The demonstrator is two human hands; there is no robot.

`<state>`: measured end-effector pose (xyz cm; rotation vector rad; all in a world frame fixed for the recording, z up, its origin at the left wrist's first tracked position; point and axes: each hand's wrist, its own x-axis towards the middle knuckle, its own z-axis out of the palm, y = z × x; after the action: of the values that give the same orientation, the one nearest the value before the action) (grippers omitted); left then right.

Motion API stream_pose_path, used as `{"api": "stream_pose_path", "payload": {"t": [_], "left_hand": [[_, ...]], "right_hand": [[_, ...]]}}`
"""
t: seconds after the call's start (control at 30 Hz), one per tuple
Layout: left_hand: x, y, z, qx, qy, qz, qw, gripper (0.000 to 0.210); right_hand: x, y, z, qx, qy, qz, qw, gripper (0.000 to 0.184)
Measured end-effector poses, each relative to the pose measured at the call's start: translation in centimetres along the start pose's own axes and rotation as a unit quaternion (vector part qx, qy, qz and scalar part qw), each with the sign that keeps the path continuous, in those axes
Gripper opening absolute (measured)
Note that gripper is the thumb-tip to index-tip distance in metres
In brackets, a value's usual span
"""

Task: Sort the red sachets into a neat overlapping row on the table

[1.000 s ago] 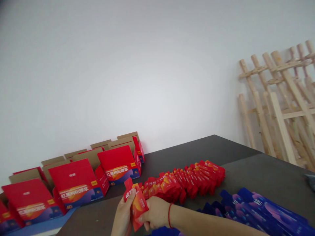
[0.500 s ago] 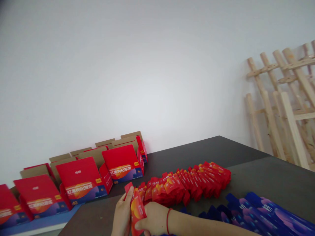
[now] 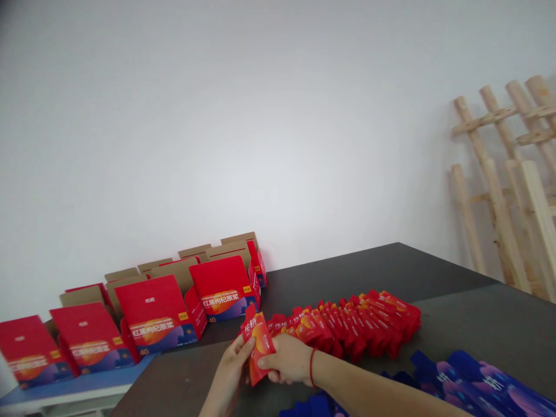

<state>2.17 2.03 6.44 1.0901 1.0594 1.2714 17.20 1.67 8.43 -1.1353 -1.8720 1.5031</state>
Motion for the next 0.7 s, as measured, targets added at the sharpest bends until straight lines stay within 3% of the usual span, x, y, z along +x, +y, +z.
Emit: {"api": "stream_pose_path", "payload": {"t": [0.13, 0.2, 0.27, 0.47, 0.53, 0.7], "left_hand": [[1.7, 1.2, -0.8, 0.112, 0.036, 0.109, 0.987, 0.035], [2.7, 1.9, -1.7, 0.167, 0.051, 0.109, 0.979, 0.033], [3.5, 1.9, -2.4, 0.190, 0.033, 0.090, 0.977, 0.032], [5.1, -0.8, -2.0, 0.241, -0.023, 0.047, 0.969, 0.032], [5.6, -1.4, -1.9, 0.277, -0.009, 0.052, 0.959, 0.027], [5.8, -1.7, -2.7, 0.380, 0.055, 0.086, 0.919, 0.017]], "right_hand": [[-0.6, 0.0, -2.0, -0.045, 0.039, -0.012, 0.998, 0.021], [-1.5, 0.6, -3.7, -0.076, 0.055, -0.050, 0.994, 0.021], [-2.6, 1.6, -5.8, -0.118, 0.080, -0.067, 0.987, 0.020], [-5.4, 5.1, -12.0, -0.221, 0.156, -0.032, 0.962, 0.020], [-6.0, 6.0, -14.2, -0.289, 0.197, -0.022, 0.937, 0.020], [-7.1, 9.4, -20.6, -0.449, 0.304, 0.042, 0.839, 0.018]]}}
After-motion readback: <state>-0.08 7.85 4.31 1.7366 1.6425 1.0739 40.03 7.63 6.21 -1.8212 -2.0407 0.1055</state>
